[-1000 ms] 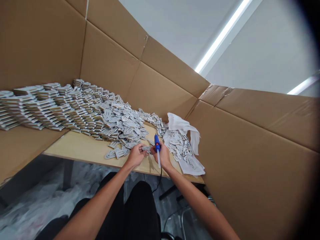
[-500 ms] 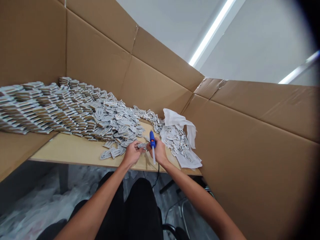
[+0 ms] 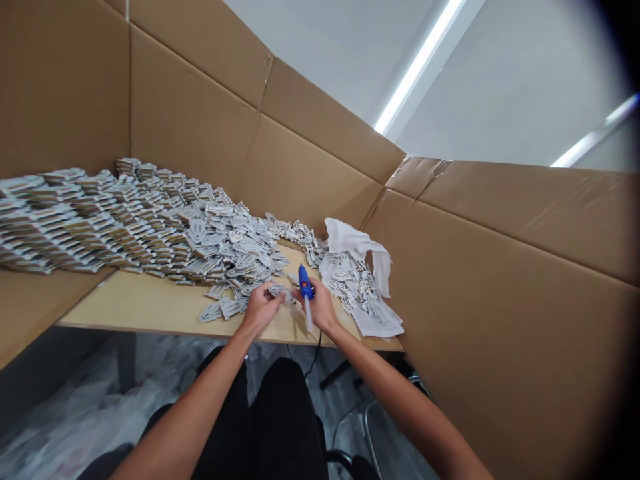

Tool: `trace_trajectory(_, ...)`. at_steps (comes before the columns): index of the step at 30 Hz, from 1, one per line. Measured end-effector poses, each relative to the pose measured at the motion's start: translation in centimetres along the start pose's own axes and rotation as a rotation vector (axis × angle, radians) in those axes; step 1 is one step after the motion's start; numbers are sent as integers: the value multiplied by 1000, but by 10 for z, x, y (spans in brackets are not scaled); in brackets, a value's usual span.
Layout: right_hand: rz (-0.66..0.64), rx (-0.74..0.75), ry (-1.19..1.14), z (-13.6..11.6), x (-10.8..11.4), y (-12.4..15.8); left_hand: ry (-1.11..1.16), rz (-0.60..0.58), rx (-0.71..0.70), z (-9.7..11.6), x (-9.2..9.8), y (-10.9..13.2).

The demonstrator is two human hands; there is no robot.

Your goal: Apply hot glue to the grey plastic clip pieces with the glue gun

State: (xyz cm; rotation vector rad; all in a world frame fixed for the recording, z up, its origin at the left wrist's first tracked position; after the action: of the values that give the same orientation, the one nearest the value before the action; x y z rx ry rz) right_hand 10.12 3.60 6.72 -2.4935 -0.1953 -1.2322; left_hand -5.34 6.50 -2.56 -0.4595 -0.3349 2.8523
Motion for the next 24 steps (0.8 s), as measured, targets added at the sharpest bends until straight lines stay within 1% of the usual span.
trace_trajectory(2, -37, 0, -146, 8, -2, 6, -20, -14, -27, 4, -1, 1)
trace_trajectory(5, -163, -48, -418, 22, -15, 17, -85, -36, -52, 10, -2, 1)
trace_trajectory(7, -229, -61, -568, 27, -26, 25, -130, -45, -44, 11, -4, 2)
trace_trajectory(10, -265, -85, -718, 35, -40, 34, -110, -91, -4, 6, -8, 2)
trace_trajectory(12, -265, -86, -781, 40, -47, 37, -95, -100, 3, 2, -8, 1)
trace_trajectory(17, -269, -77, -841, 53, -56, 39, -135, -95, -50, -3, -6, -3)
trace_trajectory(20, -292, -57, -874, 56, -59, 37, -123, -113, -36, -6, -6, -4)
trace_trajectory(24, -274, -41, -915, 58, -60, 35, -105, -121, -29, -4, -6, -3)
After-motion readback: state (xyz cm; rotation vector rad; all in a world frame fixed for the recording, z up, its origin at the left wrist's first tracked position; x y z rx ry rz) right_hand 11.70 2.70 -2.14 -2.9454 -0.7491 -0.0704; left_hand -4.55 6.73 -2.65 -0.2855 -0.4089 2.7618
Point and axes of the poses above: each hand's wrist, its own y-axis away from the middle knuckle, its own x-axis out of the back of the hand, z = x × y, the point moved 6 cm from there along -y, towards the middle knuckle, and after that the axes turned 15 degrees about -z, right-handed, at the moved point
